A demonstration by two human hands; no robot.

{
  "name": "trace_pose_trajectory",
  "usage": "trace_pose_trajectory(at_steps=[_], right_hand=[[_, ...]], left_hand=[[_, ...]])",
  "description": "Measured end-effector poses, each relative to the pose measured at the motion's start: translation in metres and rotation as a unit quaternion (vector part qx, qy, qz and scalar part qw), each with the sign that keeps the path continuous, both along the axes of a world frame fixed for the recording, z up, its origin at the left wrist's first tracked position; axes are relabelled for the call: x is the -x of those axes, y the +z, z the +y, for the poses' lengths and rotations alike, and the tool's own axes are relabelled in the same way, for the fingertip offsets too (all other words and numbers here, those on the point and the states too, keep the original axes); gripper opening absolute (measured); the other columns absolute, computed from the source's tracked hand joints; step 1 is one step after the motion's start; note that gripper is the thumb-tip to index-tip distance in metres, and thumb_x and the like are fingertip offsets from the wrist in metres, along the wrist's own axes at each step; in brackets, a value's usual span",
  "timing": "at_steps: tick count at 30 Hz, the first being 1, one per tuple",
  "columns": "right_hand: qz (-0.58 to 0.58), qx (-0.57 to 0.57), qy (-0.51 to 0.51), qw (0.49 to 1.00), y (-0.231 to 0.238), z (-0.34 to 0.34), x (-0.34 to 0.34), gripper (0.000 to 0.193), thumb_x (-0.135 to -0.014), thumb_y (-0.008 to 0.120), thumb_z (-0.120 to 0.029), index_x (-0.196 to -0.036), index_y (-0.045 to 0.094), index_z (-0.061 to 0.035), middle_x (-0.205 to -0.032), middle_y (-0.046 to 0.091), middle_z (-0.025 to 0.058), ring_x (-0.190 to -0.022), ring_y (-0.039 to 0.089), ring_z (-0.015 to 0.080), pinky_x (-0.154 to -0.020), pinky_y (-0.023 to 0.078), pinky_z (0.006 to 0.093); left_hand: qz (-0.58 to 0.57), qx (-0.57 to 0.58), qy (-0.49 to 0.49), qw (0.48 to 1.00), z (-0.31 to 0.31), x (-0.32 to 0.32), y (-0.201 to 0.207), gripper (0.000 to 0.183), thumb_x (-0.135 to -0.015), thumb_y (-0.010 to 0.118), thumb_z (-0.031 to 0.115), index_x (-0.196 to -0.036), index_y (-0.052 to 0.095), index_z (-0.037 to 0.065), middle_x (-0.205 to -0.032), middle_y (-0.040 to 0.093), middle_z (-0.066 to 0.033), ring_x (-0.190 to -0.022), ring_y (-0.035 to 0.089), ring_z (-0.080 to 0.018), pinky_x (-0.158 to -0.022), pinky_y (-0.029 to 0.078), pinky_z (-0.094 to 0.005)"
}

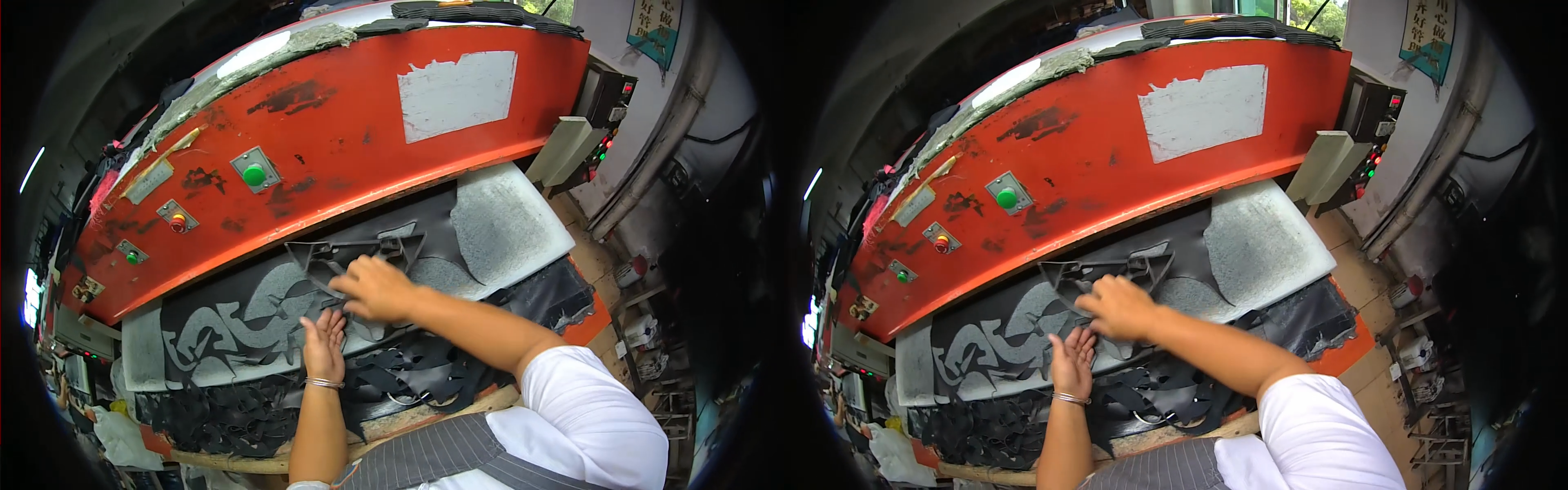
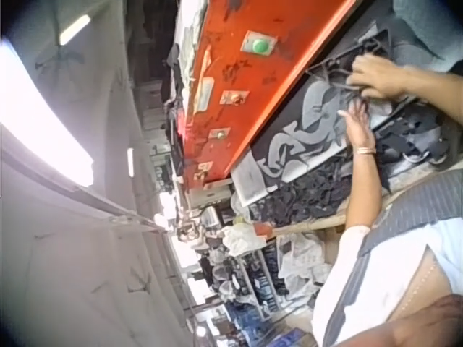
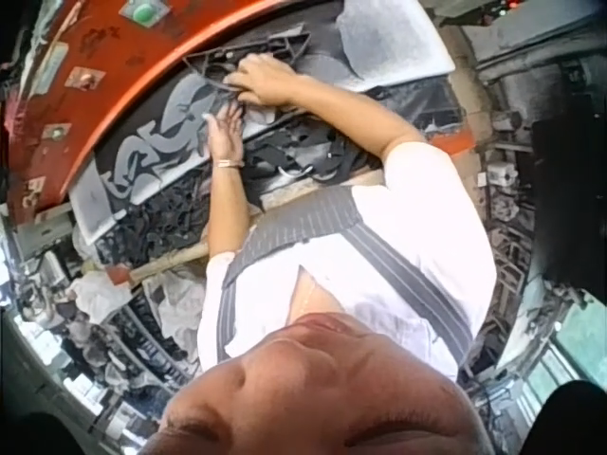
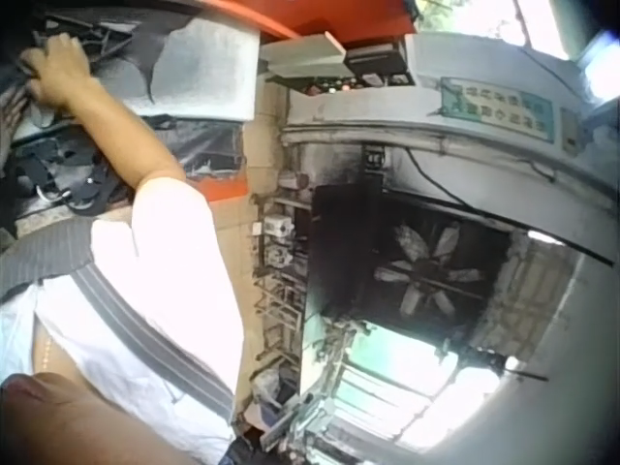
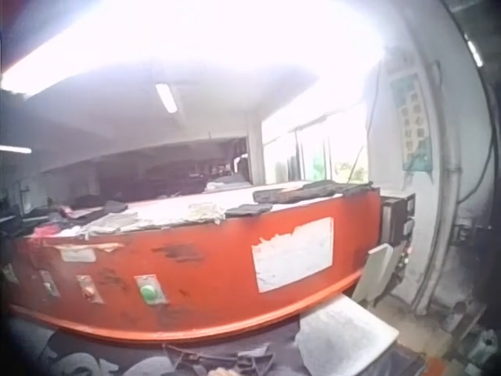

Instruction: Cutting out shoe components from leather sheets using a hydraulic clicker press and metal dies.

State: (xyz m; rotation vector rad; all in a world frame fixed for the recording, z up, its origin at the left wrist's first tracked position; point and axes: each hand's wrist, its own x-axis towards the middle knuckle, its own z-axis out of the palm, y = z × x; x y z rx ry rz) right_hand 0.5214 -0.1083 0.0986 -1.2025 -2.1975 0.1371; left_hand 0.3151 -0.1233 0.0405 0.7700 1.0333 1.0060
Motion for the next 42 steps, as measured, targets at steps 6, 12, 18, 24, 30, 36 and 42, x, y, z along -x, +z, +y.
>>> trace_pose_trajectory(at_steps=[6, 12, 18, 24, 30, 36, 42], right_hand=[[0.043, -0.015, 0.020, 0.999, 0.040, -0.076, 0.008, 0.055, -0.077, 0.070, -0.034, -0.120, 0.057, -0.0006, -0.092, 0.052, 0.0136, -0.086, 0.055, 0.0310, -0.070, 0.050, 0.0402], [-0.011, 0.162, 0.112, 0.980, 0.100, -0.103, -0.045, 0.053, -0.085, 0.063, -0.040, -0.122, 0.056, -0.0028, -0.108, 0.056, 0.0163, -0.091, 0.059, 0.0322, -0.068, 0.051, 0.0412], [-0.051, -0.317, 0.144, 0.936, 0.098, -0.061, -0.060, 0.020, -0.072, 0.063, -0.017, -0.090, 0.064, -0.0073, -0.095, 0.058, 0.0043, -0.091, 0.059, 0.0250, -0.090, 0.049, 0.0396], [-0.119, -0.111, -0.010, 0.987, 0.094, -0.026, -0.103, 0.014, -0.068, 0.062, -0.016, -0.081, 0.069, -0.0116, -0.085, 0.056, 0.0035, -0.085, 0.060, 0.0244, -0.073, 0.052, 0.0427], [-0.052, 0.193, -0.177, 0.964, 0.016, 0.053, -0.169, 0.026, -0.080, 0.061, -0.027, -0.090, 0.072, -0.0060, -0.099, 0.067, 0.0175, -0.097, 0.063, 0.0360, -0.081, 0.052, 0.0464], [-0.067, 0.220, -0.266, 0.936, -0.043, 0.080, -0.190, 0.025, -0.077, 0.061, -0.026, -0.085, 0.072, -0.0044, -0.090, 0.068, 0.0215, -0.090, 0.065, 0.0394, -0.082, 0.052, 0.0460], [-0.085, 0.238, -0.331, 0.909, -0.033, 0.087, -0.180, 0.031, -0.080, 0.055, -0.028, -0.095, 0.072, -0.0070, -0.093, 0.070, 0.0183, -0.093, 0.066, 0.0369, -0.084, 0.052, 0.0467]], left_hand=[[-0.166, -0.083, 0.044, 0.982, -0.040, -0.062, 0.074, 0.048, -0.102, 0.038, 0.047, -0.113, 0.059, 0.006, -0.104, 0.066, -0.0080, -0.095, 0.064, -0.0194, -0.083, 0.053, -0.0353], [-0.104, -0.097, 0.038, 0.989, -0.080, -0.073, 0.105, 0.045, -0.102, 0.042, 0.043, -0.109, 0.060, 0.003, -0.097, 0.067, -0.0076, -0.088, 0.067, -0.0194, -0.078, 0.055, -0.0327], [-0.118, -0.040, -0.063, 0.990, -0.086, -0.080, 0.101, 0.036, -0.103, 0.043, 0.033, -0.116, 0.053, 0.002, -0.103, 0.064, -0.0081, -0.090, 0.065, -0.0155, -0.079, 0.054, -0.0296], [0.073, -0.014, 0.120, 0.990, -0.029, 0.006, 0.042, 0.028, -0.097, 0.056, 0.036, -0.083, 0.046, 0.014, -0.056, 0.037, 0.0060, -0.040, 0.032, -0.0045, -0.034, 0.027, -0.0228], [0.670, -0.272, 0.013, 0.691, -0.021, 0.185, -0.009, 0.048, -0.090, 0.063, 0.036, -0.126, 0.052, 0.006, -0.105, 0.061, -0.0197, -0.098, 0.061, -0.0335, -0.084, 0.049, -0.0449], [0.619, -0.341, 0.069, 0.704, 0.012, 0.114, 0.080, 0.045, -0.081, 0.071, 0.019, -0.120, 0.059, 0.001, -0.123, 0.056, -0.0173, -0.118, 0.050, -0.0347, -0.101, 0.038, -0.0418], [0.529, -0.376, -0.074, 0.757, 0.098, 0.022, 0.034, 0.035, -0.075, 0.075, 0.016, -0.105, 0.068, 0.000, -0.106, 0.064, -0.0158, -0.102, 0.059, -0.0318, -0.091, 0.046, -0.0383]])
